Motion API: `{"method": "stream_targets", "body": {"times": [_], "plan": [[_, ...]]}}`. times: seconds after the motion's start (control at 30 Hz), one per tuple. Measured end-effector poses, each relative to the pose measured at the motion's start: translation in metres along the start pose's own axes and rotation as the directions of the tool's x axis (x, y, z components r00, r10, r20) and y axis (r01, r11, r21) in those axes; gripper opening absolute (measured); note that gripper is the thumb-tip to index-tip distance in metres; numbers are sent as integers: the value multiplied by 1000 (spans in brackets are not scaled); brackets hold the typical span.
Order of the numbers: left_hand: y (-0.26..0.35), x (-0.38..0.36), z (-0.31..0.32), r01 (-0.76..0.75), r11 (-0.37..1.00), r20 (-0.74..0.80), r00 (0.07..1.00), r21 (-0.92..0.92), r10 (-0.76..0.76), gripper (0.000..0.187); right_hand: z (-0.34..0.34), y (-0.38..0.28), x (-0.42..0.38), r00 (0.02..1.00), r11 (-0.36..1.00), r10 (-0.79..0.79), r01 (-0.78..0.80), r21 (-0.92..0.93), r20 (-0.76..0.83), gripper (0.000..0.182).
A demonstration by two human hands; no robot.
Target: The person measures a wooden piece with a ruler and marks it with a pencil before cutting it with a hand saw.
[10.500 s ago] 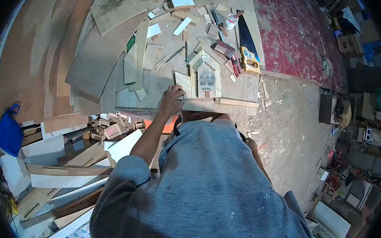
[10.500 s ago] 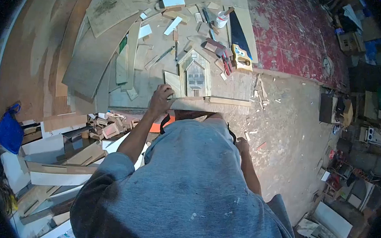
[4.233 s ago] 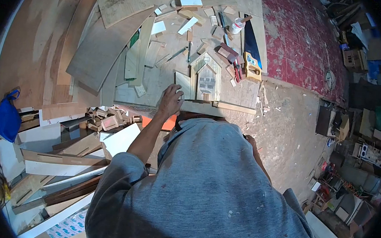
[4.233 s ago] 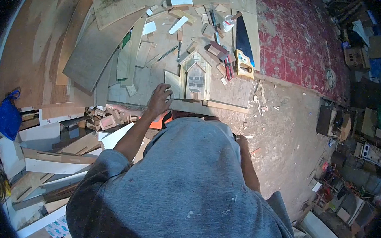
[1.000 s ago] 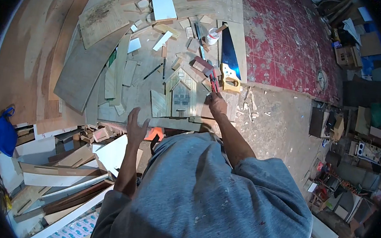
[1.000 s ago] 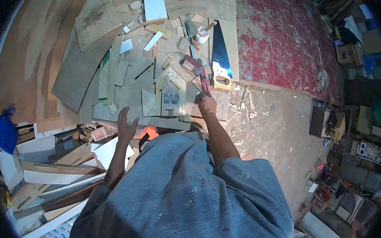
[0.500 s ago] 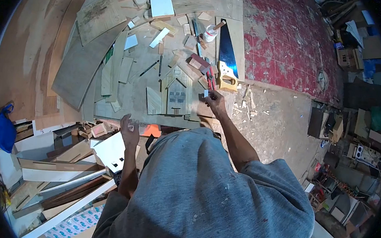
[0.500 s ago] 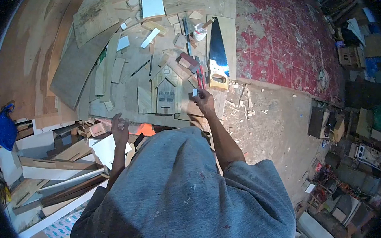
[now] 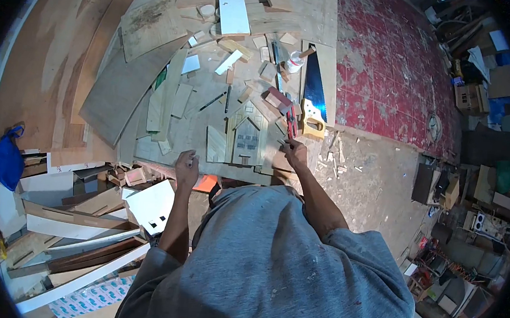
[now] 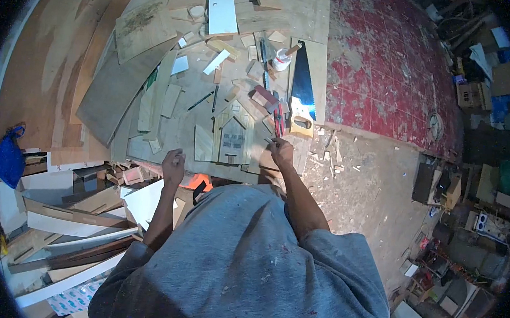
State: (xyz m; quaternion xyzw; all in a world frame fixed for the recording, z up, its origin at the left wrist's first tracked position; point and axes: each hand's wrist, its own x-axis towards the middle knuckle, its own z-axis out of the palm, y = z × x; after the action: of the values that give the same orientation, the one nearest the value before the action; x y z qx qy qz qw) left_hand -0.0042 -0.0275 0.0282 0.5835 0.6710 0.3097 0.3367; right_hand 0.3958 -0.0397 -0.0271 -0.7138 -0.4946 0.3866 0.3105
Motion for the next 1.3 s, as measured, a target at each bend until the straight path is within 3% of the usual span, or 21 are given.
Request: {"method": "stream_targets", "body": {"times": [0.07,0.13,0.2,0.27,0.3,0.33,0.4,0.57,0.63,0.7,0.8,0.87,0.93,1.0,1.07,1.13,1.2,1.27,1.3], "plan": [[-5,19,12,8,1000,0,1000,-2,-8,20,1,3,0,1000,998,-18,18,58,2,27],[1,43,20,19,1000,6,1000,1,-19,19,-8,-5,-7,999,998,39,-40,-39,-20,21],[20,77,31,-16,982,74,997,190,2,21,-15,6,-12,999,998,44,-45,-55,-13,21],[61,110,40,-42,958,161,987,283,-4,21,-22,29,-24,990,991,-57,41,-126,-130,23],[62,129,58,-99,969,141,988,225,68,20,-32,29,-35,990,991,-51,34,-129,-131,23],[62,150,74,-158,973,115,983,168,140,19,-43,24,-45,991,990,21,-39,-133,-134,22],[76,184,96,-383,889,205,919,249,338,19,-57,22,-66,978,973,95,-131,-190,-187,22],[106,238,144,-544,766,365,828,342,426,18,-86,52,-133,931,930,188,-271,-248,-313,18],[114,247,158,-614,690,432,779,382,454,18,-90,75,-163,886,893,336,-408,-191,-321,24],[121,254,167,-659,587,520,744,470,419,17,-90,111,-194,858,730,407,-512,-452,-313,30],[120,261,175,-656,598,582,732,461,354,18,-92,120,-232,843,671,472,-534,-514,-259,33],[117,263,178,-633,654,555,745,414,370,19,-92,117,-248,729,591,639,-669,-452,-244,29],[114,266,177,-607,704,527,760,369,380,21,-90,116,-253,688,567,690,-707,-423,-224,27],[112,268,174,-540,760,581,768,361,269,18,-92,114,-250,731,635,646,-674,-376,-218,25],[109,267,167,-493,822,500,808,285,311,16,-94,114,-234,718,626,661,-688,-367,-219,25],[99,267,157,-450,870,413,845,203,340,15,-92,140,-219,823,629,528,-544,-555,-209,27],[80,269,138,-350,934,151,929,70,337,14,-95,124,-196,779,701,595,-624,-344,-198,28],[77,262,98,-323,938,199,935,125,295,15,-93,116,-181,795,780,562,-601,-174,-227,27],[71,259,85,-265,939,284,938,220,198,16,-91,118,-177,849,837,476,-517,-177,-229,25]]}}
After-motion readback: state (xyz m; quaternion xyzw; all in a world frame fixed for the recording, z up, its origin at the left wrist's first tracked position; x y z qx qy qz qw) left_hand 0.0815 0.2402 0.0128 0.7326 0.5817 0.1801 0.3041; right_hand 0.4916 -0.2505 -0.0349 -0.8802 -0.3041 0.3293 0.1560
